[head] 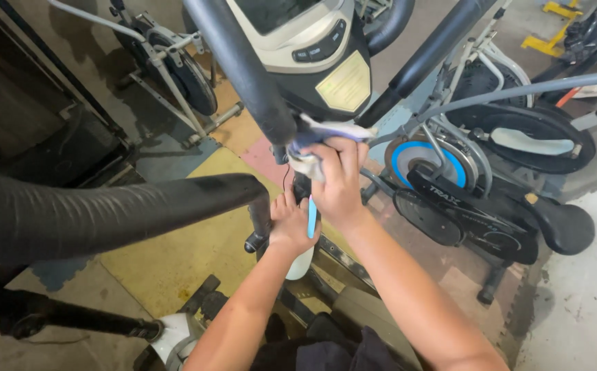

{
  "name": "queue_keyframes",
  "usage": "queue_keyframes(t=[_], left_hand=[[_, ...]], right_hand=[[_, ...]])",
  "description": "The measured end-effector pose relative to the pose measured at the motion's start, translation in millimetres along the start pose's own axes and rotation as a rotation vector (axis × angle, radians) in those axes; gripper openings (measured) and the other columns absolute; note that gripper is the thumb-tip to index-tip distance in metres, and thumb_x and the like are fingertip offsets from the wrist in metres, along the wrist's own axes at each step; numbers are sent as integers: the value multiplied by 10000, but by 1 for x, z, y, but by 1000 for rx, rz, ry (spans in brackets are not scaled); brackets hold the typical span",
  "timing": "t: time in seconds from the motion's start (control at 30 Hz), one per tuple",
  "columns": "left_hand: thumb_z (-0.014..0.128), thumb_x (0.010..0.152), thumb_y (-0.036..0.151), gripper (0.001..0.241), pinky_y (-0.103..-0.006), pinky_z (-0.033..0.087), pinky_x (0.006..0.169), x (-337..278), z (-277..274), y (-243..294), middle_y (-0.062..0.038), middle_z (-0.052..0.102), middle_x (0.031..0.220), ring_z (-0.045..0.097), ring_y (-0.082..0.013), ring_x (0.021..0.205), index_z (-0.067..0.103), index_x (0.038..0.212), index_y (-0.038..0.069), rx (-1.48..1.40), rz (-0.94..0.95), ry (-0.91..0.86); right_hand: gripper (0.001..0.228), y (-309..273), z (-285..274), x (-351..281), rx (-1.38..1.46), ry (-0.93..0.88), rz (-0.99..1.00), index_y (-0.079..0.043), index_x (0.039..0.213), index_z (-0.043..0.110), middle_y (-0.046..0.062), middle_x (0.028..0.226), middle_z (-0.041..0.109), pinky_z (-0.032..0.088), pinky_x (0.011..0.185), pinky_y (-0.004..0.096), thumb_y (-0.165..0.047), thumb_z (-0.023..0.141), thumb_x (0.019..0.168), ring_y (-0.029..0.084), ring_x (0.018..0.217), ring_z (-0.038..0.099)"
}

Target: Clean exercise machines in a gym area using a spray bottle and cloth.

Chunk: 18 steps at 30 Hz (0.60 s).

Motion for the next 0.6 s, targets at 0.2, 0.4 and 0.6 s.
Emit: queue_keyframes(t=[0.2, 0.4, 0.6], left_hand=[[637, 762, 471, 735, -509, 346, 979, 2, 10, -3, -350, 374, 1465, 463, -440, 1156, 545, 1330, 14, 25, 26, 50], [588, 856, 465, 675, -499, 359, 1061, -6, -14, 3, -251, 470, 1404, 461, -404, 1251, 524, 1379, 42, -28, -25, -199], [667, 768, 440, 650, -501, 368, 1000, -8, -6, 1, -327, 384, 1477, 461, -434, 1201, 598, 1263, 25, 40, 53, 5]], right_hand=[[407, 25, 65, -12, -127, -169, -171, -92, 1253, 707, 50, 1197, 650, 426, 985, 405, -69, 632, 855, 272, 1091, 568], [234, 12, 50, 5, -128, -311, -261, -128, 1064, 711, 44, 1094, 654, 381, 843, 422, -189, 635, 851, 266, 1022, 568], [89, 66, 35, -34, -11, -697, -209, -122, 812, 636, 35, 965, 630, 418, 929, 463, -178, 570, 831, 272, 1045, 565]])
Point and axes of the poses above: each hand's wrist, its own x-axis towards the middle knuckle, its own z-axis out of the palm, y = z × x, the point moved 3 cm from there along x, towards the middle knuckle
